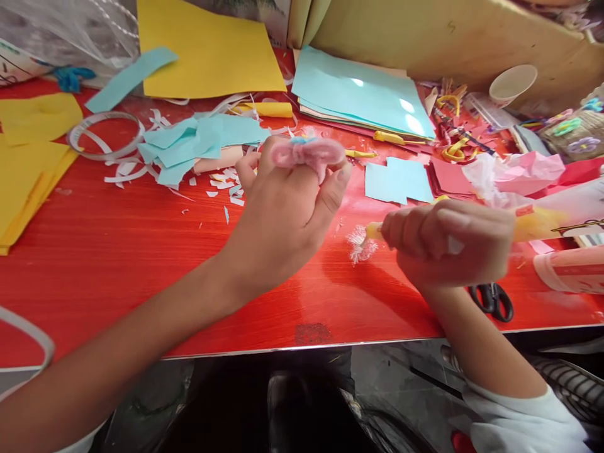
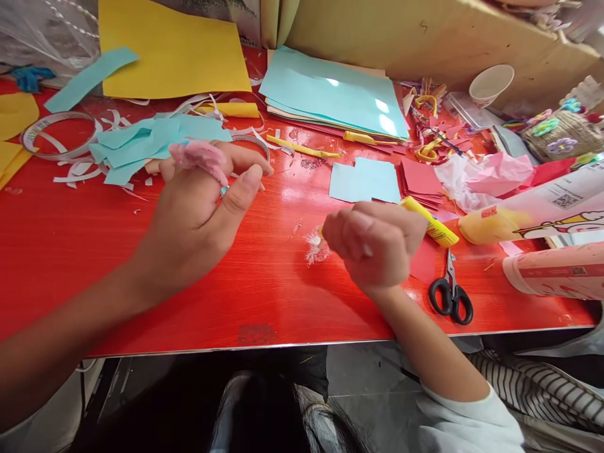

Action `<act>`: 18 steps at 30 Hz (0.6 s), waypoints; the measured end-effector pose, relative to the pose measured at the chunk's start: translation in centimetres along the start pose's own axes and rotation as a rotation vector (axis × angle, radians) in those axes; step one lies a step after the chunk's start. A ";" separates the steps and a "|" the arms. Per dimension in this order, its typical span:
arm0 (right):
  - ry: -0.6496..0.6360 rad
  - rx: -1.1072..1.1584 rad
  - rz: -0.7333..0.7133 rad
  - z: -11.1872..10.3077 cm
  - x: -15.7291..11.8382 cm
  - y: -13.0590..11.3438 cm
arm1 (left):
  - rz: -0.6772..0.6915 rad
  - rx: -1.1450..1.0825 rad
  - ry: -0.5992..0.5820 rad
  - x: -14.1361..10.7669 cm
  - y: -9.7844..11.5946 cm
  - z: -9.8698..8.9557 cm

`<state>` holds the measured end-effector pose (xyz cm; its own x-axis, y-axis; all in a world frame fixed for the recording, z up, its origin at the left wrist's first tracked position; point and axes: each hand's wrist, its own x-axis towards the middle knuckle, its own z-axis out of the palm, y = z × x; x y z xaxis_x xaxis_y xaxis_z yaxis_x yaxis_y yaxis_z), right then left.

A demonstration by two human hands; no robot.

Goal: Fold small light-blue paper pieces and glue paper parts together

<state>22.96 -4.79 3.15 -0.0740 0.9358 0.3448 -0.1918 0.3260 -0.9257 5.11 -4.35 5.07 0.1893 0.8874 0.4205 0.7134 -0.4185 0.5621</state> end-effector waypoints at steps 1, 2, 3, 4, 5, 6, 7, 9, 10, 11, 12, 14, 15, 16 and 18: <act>-0.031 -0.009 -0.024 0.3 -0.1 0.3 | 0.000 -0.008 -0.004 0.0 0.0 0.1; -0.061 -0.023 -0.004 0.6 -0.1 0.5 | -0.002 -0.015 -0.010 0.1 -0.1 0.1; -0.082 -0.034 0.068 0.9 0.1 0.6 | -0.005 -0.018 -0.013 0.1 -0.3 0.2; -0.086 -0.035 0.179 1.2 0.4 0.6 | -0.010 -0.018 -0.017 0.2 -0.4 0.3; -0.087 -0.040 0.309 1.3 0.8 0.4 | -0.018 -0.014 -0.022 0.2 -0.6 0.4; -0.086 -0.044 0.428 1.3 1.3 0.2 | -0.024 -0.008 -0.026 0.3 -0.7 0.6; -0.091 -0.047 0.525 1.2 1.6 -0.1 | -0.027 -0.001 -0.025 0.3 -0.9 0.7; -0.093 -0.064 0.629 0.7 2.1 -0.8 | -0.022 0.006 -0.013 0.4 -1.1 0.8; -0.066 -0.062 0.613 0.4 2.1 -1.1 | -0.015 0.004 0.000 0.3 -1.1 0.8; -0.024 -0.048 0.559 0.1 2.0 -1.2 | -0.006 -0.002 0.012 0.3 -1.1 0.9; 0.022 -0.027 0.463 -0.1 1.7 -1.3 | 0.002 -0.011 0.020 0.3 -1.1 0.8; 0.084 0.011 0.174 -0.4 1.0 -1.1 | 0.012 -0.030 0.027 0.3 -1.0 0.7; 0.081 0.012 0.057 -0.3 0.6 -0.8 | 0.012 -0.036 0.024 0.3 -1.0 0.7; 0.064 0.001 -0.012 -0.2 0.4 -0.5 | 0.008 -0.039 0.018 0.3 -0.9 0.6; 0.027 -0.027 0.007 0.4 0.3 0.0 | -0.008 -0.036 0.002 0.4 -0.9 0.6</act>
<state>22.59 -4.59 3.30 -0.0485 0.9411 0.3346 -0.1648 0.3229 -0.9320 4.94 -3.52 4.34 0.1826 0.8904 0.4169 0.6899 -0.4181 0.5909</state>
